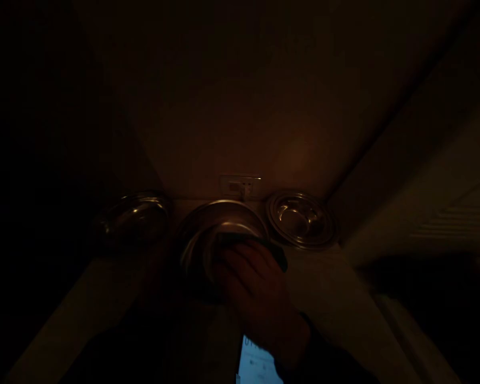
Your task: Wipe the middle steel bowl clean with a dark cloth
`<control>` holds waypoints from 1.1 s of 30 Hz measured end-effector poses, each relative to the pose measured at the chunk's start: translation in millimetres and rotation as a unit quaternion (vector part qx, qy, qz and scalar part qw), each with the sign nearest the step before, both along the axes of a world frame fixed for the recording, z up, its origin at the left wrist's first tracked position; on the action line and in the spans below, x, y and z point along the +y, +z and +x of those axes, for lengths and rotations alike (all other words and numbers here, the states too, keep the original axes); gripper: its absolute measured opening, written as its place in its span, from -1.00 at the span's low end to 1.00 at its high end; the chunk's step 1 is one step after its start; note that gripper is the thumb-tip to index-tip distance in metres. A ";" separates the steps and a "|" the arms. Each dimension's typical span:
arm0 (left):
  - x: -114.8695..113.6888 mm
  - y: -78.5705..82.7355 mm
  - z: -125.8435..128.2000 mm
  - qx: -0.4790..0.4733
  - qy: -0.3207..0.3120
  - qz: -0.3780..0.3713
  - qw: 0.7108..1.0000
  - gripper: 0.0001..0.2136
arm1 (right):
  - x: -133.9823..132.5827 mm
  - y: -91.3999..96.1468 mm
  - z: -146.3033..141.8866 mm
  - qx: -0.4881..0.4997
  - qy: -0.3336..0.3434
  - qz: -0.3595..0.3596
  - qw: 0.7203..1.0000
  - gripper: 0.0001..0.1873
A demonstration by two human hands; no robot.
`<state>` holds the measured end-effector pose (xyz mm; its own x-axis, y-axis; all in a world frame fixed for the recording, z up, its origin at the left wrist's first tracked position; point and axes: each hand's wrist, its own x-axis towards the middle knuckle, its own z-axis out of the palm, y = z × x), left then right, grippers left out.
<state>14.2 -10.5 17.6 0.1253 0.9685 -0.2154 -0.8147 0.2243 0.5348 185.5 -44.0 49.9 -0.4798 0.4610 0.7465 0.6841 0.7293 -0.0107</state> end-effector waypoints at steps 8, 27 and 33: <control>4.7 -17.8 -0.9 -0.005 -0.010 -0.013 1.000 -0.66 | 5.5 -3.7 3.1 0.011 -0.053 -0.001 0.999 -0.73; 8.2 -28.3 -8.2 0.047 0.012 -0.025 0.998 -0.77 | 16.6 -11.9 38.0 0.047 -0.094 -0.186 0.977 -0.55; 7.3 -28.3 -7.3 0.059 0.030 -0.007 0.998 -0.78 | -1.0 6.1 47.5 0.414 -0.238 -0.064 0.876 -0.69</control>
<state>6.9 -3.2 -10.7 0.0397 0.9703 -0.2385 -0.7586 0.1846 0.6249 233.0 -45.0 56.0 0.4708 0.5680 0.6751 0.6299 0.3194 -0.7080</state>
